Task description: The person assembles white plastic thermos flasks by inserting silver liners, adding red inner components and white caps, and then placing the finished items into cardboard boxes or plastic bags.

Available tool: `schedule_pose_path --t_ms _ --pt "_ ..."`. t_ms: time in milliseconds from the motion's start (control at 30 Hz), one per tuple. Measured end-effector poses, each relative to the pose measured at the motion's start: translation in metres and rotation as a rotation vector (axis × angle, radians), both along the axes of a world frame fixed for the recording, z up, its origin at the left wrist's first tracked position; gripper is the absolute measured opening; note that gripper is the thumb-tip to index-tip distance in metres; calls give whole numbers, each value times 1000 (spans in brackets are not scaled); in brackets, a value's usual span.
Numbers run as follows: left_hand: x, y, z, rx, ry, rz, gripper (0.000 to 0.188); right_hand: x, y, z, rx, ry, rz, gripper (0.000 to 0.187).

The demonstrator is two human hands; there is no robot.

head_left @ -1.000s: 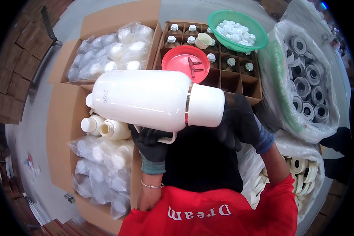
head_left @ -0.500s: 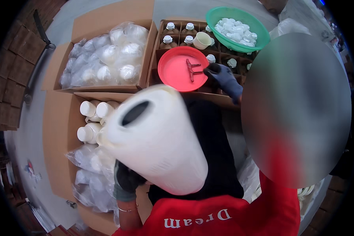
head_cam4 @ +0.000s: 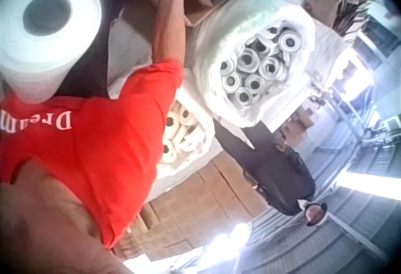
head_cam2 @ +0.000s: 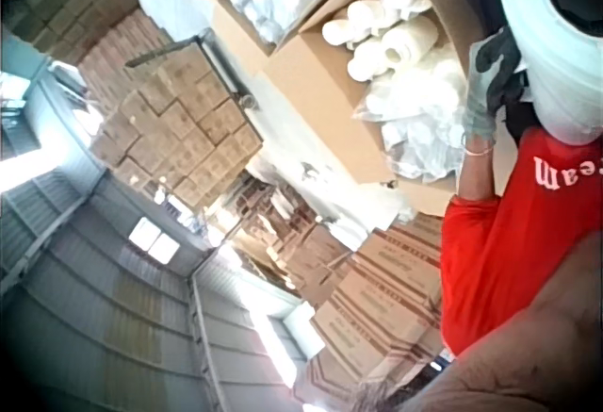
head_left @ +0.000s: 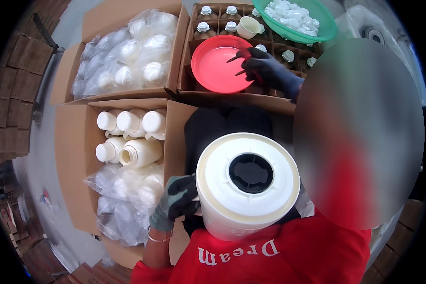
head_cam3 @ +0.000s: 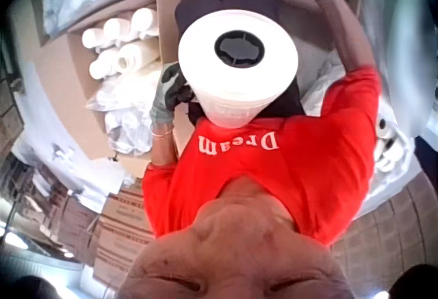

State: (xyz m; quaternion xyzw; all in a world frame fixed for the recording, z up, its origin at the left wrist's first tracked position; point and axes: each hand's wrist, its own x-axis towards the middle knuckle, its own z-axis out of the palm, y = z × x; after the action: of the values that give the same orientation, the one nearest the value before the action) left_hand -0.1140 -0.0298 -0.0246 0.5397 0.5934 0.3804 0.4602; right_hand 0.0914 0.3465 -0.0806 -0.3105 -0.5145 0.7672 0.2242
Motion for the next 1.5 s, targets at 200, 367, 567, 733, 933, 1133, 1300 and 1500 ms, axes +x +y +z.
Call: schedule_pose_path --t_ms 200,367,567,733,933,1133,1300,1500 --pt "2 29 -20 456 309 -240 64 78 -109 187 786 145 464 51" --pt "6 29 -27 354 152 -266 62 101 -154 220 1321 8 719 49" --pt "21 27 -11 519 297 -415 60 107 -188 228 1455 -30 745 39" --pt "32 21 -3 480 47 -426 67 108 -205 216 1487 132 702 35" --pt "55 -8 18 233 168 -205 49 114 -225 191 1304 -486 375 34" --pt "144 -57 90 2 -49 -81 84 104 -205 147 875 -737 218 29" --pt "134 -46 108 -9 -179 1 91 93 -161 160 526 -522 293 31" --pt "57 24 171 183 463 -367 55 68 -61 98 229 -59 -232 28"
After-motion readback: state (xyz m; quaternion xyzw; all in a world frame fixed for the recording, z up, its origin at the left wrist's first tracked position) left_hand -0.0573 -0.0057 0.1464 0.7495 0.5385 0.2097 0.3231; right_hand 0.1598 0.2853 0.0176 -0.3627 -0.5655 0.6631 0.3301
